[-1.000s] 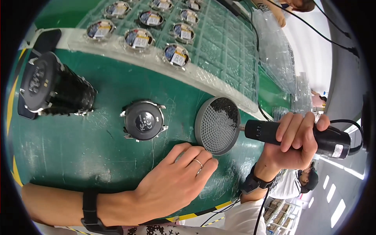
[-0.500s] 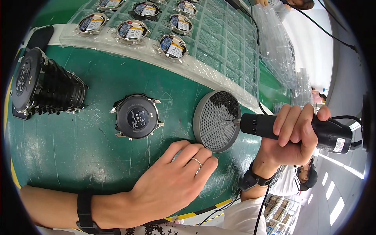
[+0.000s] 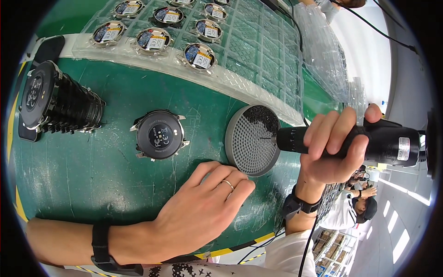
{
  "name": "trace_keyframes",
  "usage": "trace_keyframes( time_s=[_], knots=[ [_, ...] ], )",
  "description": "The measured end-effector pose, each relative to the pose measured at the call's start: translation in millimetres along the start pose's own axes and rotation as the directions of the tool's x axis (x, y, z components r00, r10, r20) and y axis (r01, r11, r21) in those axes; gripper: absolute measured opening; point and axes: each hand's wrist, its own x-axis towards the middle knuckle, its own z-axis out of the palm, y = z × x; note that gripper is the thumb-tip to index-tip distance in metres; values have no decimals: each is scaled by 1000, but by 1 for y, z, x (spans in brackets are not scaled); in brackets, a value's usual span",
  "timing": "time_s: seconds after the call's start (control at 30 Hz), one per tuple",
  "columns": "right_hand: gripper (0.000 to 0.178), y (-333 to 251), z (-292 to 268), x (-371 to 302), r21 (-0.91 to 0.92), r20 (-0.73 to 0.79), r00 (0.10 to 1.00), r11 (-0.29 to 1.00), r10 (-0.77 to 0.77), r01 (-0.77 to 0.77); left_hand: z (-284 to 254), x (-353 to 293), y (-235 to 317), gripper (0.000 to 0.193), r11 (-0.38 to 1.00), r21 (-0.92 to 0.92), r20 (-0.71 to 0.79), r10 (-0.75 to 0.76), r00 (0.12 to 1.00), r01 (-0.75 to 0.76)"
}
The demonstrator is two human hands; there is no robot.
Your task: The person picks up a watch backplate and places it onto a watch body, then uses an electric screwdriver to pick up screws from a tray and drive them into the backplate.
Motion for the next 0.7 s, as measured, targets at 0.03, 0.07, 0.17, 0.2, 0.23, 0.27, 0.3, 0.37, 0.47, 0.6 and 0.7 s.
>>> trace_keyframes(
  time_s=[0.03, 0.07, 0.17, 0.2, 0.23, 0.27, 0.3, 0.37, 0.47, 0.6, 0.7],
  knots=[
    [28, -3, 0, -3, 29, -34, 998, 998, 55, -54, 0, -1, 0, 48, 1000, 5, 0, -1, 1000, 1],
    [29, -4, 0, -4, 61, -65, 992, 993, 110, -106, 0, -2, -1, 48, 1000, 12, 0, -4, 1000, 4],
    [20, -11, 0, -3, -28, -37, 996, 996, 85, -86, 2, 1, 1, 48, 1000, 4, 4, 15, 1000, -15],
    [17, -11, 1, -3, -56, -20, 997, 996, 72, -73, 2, 1, 2, 48, 1000, 11, 3, 13, 1000, -13],
    [17, -12, 3, -3, -51, -20, 997, 996, 68, -69, 1, 0, 3, 48, 1000, 17, 2, 9, 1000, -9],
    [19, -13, 4, -5, -51, -29, 997, 996, 71, -72, 1, 0, 4, 48, 1000, 22, 1, 6, 1000, -6],
    [21, -15, 5, -6, -57, -39, 996, 995, 75, -77, 1, 0, 4, 48, 1000, 21, 0, 7, 1000, -7],
    [24, -15, 6, -8, -64, -48, 995, 994, 82, -85, 3, -1, 4, 52, 1000, 8, 11, 6, 1000, -6],
    [26, -8, 7, -10, -64, -88, 994, 996, 58, -64, -2, 0, 2, 56, 1000, -1, -1, -25, 1000, 25],
    [26, -47, -2, 0, 31, -166, 979, 992, -118, 125, -10, -2, 6, 64, 997, -34, -53, -75, 996, 74],
    [25, -94, -5, -3, 85, -173, 958, 966, -229, 246, -5, -2, 3, 70, 995, -83, -47, -65, 997, 61]
  ],
)
